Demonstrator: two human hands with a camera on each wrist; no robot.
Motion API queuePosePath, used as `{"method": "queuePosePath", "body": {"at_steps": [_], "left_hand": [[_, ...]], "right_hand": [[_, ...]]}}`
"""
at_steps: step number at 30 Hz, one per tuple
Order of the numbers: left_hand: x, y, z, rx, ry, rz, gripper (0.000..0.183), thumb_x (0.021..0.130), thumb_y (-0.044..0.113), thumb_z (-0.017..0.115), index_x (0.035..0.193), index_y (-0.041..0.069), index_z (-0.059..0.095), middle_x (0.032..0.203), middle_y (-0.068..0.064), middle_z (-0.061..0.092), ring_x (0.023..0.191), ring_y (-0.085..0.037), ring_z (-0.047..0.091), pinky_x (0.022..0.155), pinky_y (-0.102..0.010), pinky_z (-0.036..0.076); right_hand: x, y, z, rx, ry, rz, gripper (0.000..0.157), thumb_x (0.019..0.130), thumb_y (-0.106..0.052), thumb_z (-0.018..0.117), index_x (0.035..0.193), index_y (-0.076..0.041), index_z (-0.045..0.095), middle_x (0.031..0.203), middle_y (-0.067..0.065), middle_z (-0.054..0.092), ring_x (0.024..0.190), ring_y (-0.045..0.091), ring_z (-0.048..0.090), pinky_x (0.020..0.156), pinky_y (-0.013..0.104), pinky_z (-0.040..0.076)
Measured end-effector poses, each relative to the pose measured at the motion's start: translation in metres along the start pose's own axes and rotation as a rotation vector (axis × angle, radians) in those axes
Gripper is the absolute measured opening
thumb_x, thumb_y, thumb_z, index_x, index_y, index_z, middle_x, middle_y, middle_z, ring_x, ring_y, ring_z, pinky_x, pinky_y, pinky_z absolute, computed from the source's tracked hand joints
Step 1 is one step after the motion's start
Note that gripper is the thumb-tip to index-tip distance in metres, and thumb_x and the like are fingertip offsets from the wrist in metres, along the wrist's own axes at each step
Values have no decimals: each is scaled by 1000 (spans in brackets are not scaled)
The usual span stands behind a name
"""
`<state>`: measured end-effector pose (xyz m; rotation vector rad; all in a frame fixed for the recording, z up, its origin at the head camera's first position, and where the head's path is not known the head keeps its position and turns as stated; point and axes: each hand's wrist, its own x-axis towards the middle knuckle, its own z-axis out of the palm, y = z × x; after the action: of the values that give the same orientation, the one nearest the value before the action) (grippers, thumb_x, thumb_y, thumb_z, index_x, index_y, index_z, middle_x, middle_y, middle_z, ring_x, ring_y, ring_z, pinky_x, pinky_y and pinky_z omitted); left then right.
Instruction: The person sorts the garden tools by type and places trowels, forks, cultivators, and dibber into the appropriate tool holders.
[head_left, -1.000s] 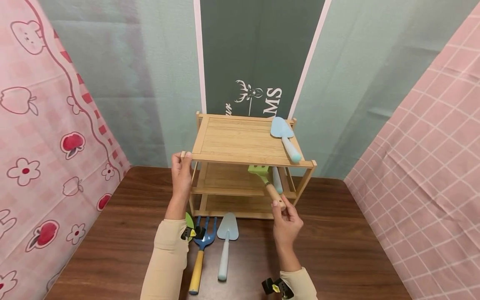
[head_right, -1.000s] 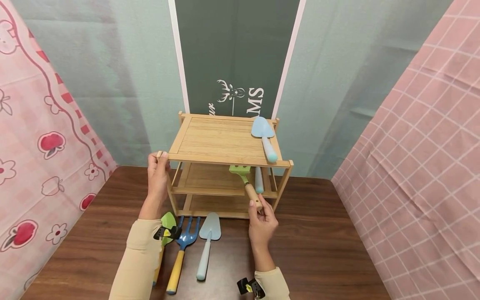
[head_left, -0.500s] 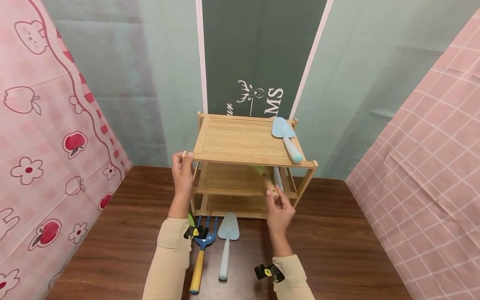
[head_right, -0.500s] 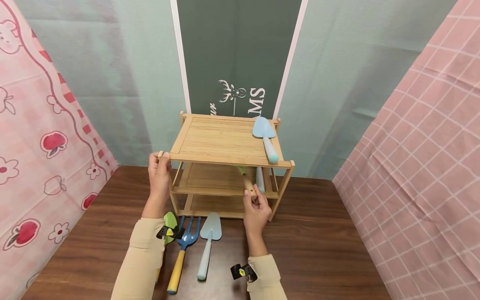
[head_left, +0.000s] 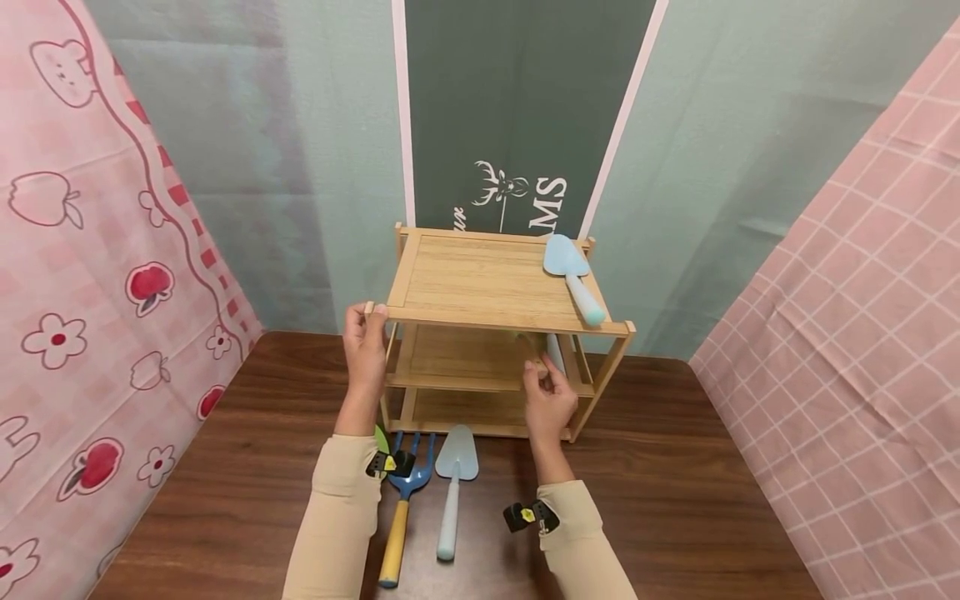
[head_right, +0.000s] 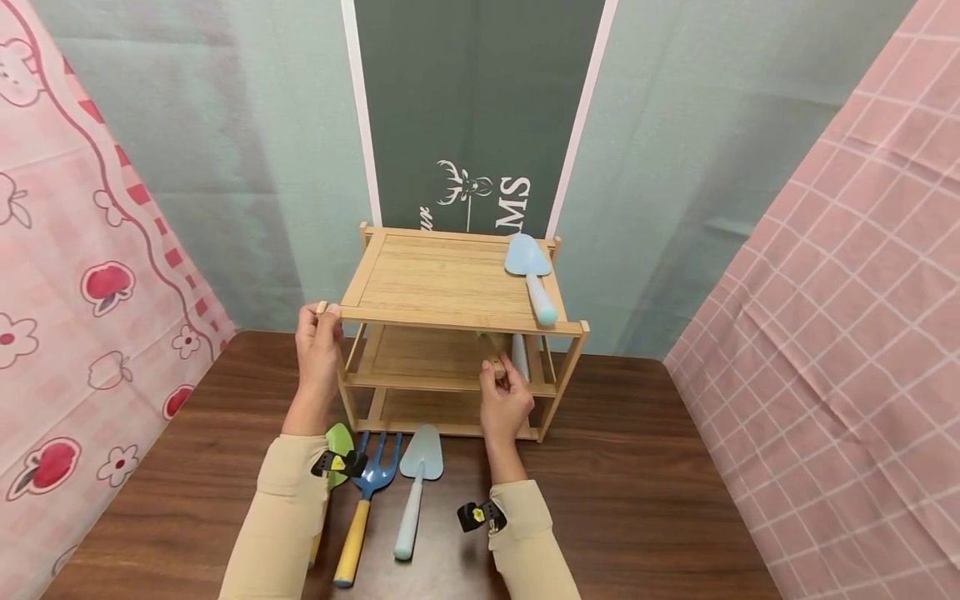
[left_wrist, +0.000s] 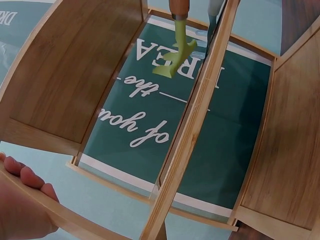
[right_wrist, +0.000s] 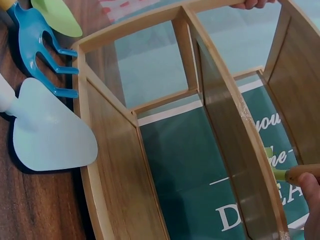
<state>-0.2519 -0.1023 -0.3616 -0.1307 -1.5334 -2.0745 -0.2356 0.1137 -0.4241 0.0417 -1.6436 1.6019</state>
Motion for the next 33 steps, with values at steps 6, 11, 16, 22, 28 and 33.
{"method": "queuePosePath", "body": {"at_steps": [6, 11, 16, 22, 28, 33], "left_hand": [[0, 1, -1, 8, 1, -10, 5, 95, 8, 46, 90, 9, 44, 59, 3, 34, 55, -10, 31, 56, -25, 27], [0, 1, -1, 10, -14, -18, 6, 96, 9, 45, 91, 10, 43, 59, 3, 33, 53, -9, 29, 53, -24, 26], [0, 1, -1, 10, -22, -20, 6, 96, 9, 45, 91, 10, 42, 59, 2, 32, 53, -9, 29, 54, -24, 26], [-1, 1, 0, 25, -13, -21, 5, 96, 9, 45, 92, 9, 44, 61, -2, 33, 54, -10, 30, 55, -26, 27], [-1, 2, 0, 29, -2, -35, 4, 96, 10, 46, 92, 10, 45, 61, 2, 35, 55, -9, 31, 56, -29, 27], [-2, 2, 0, 40, -4, -30, 4, 96, 10, 45, 92, 9, 45, 61, 1, 35, 55, -9, 31, 57, -30, 27]], "right_hand": [[4, 3, 7, -27, -15, 1, 23, 79, 9, 63, 99, 20, 61, 75, 26, 63, 59, 8, 54, 58, 15, 44], [8, 27, 10, -5, -39, 39, 15, 80, 8, 64, 92, 17, 65, 94, 30, 62, 71, 13, 61, 62, 15, 47], [11, 44, 12, -36, -36, 61, 22, 81, 3, 64, 101, 12, 66, 91, 24, 66, 75, 17, 64, 64, 15, 47], [13, 44, 12, -188, -107, 64, 25, 82, -4, 64, 105, 7, 66, 86, 16, 66, 79, 24, 64, 64, 22, 49], [13, 35, 12, -321, -221, 106, 29, 80, -1, 60, 107, 8, 65, 89, 20, 66, 79, 30, 63, 66, 41, 49], [14, 27, 13, -399, -258, 86, 25, 79, -5, 71, 101, 6, 68, 84, 16, 67, 72, 27, 64, 60, 38, 50]]}}
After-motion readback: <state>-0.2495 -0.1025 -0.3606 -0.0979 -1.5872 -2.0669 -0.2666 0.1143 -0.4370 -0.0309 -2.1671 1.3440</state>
